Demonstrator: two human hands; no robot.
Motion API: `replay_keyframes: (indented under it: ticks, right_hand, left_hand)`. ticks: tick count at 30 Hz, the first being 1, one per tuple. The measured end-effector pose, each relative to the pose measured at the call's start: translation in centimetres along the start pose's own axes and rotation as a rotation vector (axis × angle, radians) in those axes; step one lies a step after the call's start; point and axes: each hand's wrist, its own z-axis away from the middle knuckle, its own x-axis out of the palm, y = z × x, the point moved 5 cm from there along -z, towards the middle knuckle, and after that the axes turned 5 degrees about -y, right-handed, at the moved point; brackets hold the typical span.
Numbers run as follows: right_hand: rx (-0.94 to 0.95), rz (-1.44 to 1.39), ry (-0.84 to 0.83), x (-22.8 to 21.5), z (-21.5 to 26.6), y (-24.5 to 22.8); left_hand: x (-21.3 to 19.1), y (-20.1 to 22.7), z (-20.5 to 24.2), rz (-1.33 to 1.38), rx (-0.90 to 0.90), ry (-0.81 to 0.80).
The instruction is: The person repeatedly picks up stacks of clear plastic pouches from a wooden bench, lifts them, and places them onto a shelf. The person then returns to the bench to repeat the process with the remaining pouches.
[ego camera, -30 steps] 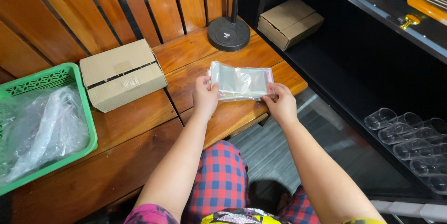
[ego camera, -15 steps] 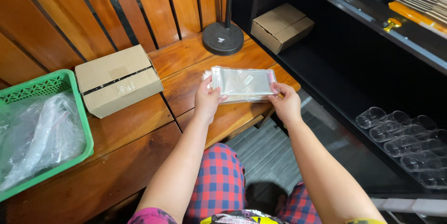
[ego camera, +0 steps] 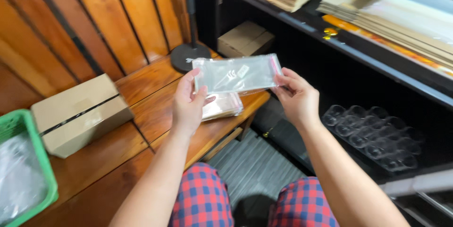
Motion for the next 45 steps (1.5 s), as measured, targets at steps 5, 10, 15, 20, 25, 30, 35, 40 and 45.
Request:
replay_keyframes:
  ticks: [5, 10, 15, 20, 25, 30, 35, 40, 45]
  right_hand:
    - [-0.216, 0.219, 0.103, -6.6, -1.5, -5.8]
    - [-0.281, 0.240, 0.131, -13.4, -2.1, -12.0]
    - [-0.325, 0.440, 0.136, -20.4, -4.0, -14.2]
    - [-0.371, 0.714, 0.304, -26.5, -4.6, -16.3]
    - [-0.373, 0.713, 0.386, -31.2, -5.7, -15.2]
    - [-0.363, 0.785, 0.451, -33.4, -6.9, -14.1]
    - [-0.281, 0.782, 0.539, -34.5, -8.1, -12.5]
    - [-0.101, 0.720, 0.550, -34.3, -8.6, -11.7]
    - [-0.017, 0.729, 0.527, -33.9, -8.5, -11.3]
  left_hand:
    - [5.6, 6.4, -0.6, -0.225, 0.274, -0.170]
    - [12.2, 8.9, -4.2, -0.363, 0.480, -0.261]
    - [19.9, 13.4, -6.3, -0.593, 0.467, -0.427]
    - [27.8, 12.9, -9.5, -0.673, 0.650, -0.454]
    - [34.5, 11.6, -12.3, -0.615, 0.737, -0.498]
    - [39.2, 9.6, -14.3, -0.527, 0.627, -0.504]
    - [42.0, 6.2, -15.7, -0.424, 0.470, -0.492]
    - [42.7, 5.8, -15.3, -0.451, 0.384, -0.532]
    - [42.6, 5.3, -15.3, -0.490, 0.354, -0.568]
